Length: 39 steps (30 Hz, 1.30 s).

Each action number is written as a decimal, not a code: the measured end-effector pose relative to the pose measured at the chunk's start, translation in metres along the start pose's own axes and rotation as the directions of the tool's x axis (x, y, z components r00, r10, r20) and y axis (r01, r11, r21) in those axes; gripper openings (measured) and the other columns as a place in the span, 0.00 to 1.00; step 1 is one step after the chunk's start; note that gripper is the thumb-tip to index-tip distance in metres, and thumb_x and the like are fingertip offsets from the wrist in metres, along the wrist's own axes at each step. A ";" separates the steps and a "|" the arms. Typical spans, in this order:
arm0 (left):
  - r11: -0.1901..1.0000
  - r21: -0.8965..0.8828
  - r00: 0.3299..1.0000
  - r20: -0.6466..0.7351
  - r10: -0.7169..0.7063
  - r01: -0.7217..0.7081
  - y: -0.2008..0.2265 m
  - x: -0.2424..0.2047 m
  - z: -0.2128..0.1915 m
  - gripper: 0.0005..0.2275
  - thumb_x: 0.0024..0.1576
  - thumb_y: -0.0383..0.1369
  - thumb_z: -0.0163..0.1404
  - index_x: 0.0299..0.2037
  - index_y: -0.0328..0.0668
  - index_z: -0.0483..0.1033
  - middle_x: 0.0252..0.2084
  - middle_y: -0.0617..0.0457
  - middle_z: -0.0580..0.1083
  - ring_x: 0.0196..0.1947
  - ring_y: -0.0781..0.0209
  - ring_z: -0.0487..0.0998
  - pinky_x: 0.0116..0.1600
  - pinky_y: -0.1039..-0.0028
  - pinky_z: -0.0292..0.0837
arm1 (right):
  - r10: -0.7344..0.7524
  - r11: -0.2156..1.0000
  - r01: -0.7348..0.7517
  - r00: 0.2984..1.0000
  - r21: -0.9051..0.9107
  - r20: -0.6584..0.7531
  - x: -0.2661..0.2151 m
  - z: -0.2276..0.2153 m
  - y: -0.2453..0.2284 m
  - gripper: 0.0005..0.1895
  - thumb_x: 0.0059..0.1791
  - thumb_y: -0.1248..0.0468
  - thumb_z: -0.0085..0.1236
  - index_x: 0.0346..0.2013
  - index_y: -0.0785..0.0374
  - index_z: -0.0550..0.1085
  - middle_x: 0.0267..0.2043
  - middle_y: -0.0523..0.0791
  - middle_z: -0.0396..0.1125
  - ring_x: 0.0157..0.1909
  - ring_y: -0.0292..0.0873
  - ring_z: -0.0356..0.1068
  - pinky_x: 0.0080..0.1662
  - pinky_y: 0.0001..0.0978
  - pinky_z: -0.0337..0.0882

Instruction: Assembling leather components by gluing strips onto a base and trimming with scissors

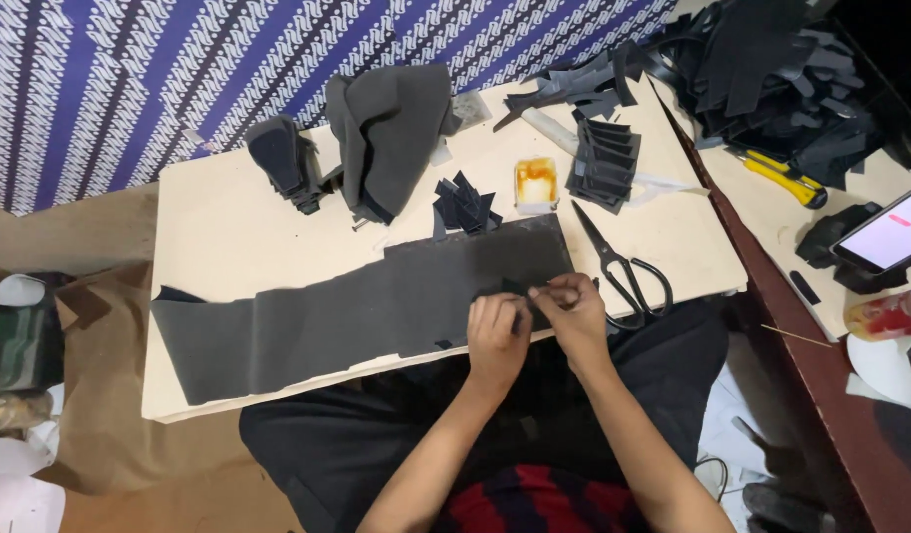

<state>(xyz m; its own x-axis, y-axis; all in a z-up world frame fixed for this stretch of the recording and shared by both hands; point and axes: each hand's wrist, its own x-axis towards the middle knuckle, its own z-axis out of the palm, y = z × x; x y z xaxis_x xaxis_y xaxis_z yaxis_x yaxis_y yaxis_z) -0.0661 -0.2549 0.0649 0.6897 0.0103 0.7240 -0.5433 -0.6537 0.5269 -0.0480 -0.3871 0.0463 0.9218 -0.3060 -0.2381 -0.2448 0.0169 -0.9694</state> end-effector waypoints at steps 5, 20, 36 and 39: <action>0.982 -0.124 0.989 -0.017 -0.145 0.142 0.016 0.015 -0.003 0.05 0.55 0.22 0.57 0.32 0.40 0.74 0.32 0.51 0.73 0.32 0.50 0.74 0.37 0.67 0.67 | -0.124 0.992 0.125 0.990 0.003 0.070 0.016 -0.031 -0.021 0.22 0.47 0.68 0.67 0.50 0.65 0.66 0.39 0.50 0.73 0.38 0.38 0.71 0.41 0.28 0.70; 0.133 -0.342 0.336 0.648 -0.684 0.930 -0.038 -0.009 0.028 0.15 0.51 0.35 0.67 0.43 0.34 0.82 0.31 0.43 0.80 0.21 0.64 0.76 0.24 0.78 0.70 | 0.037 0.997 -0.054 0.957 0.054 0.287 0.042 -0.090 -0.002 0.20 0.46 0.72 0.65 0.45 0.63 0.63 0.39 0.53 0.75 0.26 0.36 0.69 0.26 0.18 0.64; 0.490 -0.045 0.426 0.568 -0.704 0.870 -0.035 0.001 0.029 0.06 0.53 0.31 0.62 0.36 0.37 0.84 0.22 0.43 0.79 0.15 0.60 0.78 0.16 0.76 0.72 | 0.071 0.939 -0.027 0.991 -0.343 0.115 0.058 -0.093 0.039 0.22 0.41 0.67 0.72 0.42 0.64 0.68 0.36 0.52 0.76 0.25 0.41 0.73 0.28 0.27 0.70; 0.601 0.023 0.501 0.528 -0.686 0.799 -0.029 -0.001 0.032 0.06 0.54 0.32 0.62 0.35 0.36 0.85 0.26 0.41 0.80 0.22 0.50 0.82 0.19 0.69 0.75 | 0.062 0.885 -0.027 0.996 -0.464 0.060 0.048 -0.088 0.028 0.22 0.41 0.62 0.73 0.42 0.60 0.70 0.37 0.49 0.78 0.26 0.39 0.75 0.30 0.27 0.72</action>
<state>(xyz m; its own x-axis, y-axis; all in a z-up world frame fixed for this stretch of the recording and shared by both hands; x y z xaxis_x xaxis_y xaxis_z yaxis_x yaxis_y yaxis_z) -0.0358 -0.2596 0.0347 0.9707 0.0541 -0.2339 0.2357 -0.4017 0.8850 -0.0374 -0.4851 0.0135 0.9211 -0.2471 -0.3010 -0.3816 -0.4184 -0.8242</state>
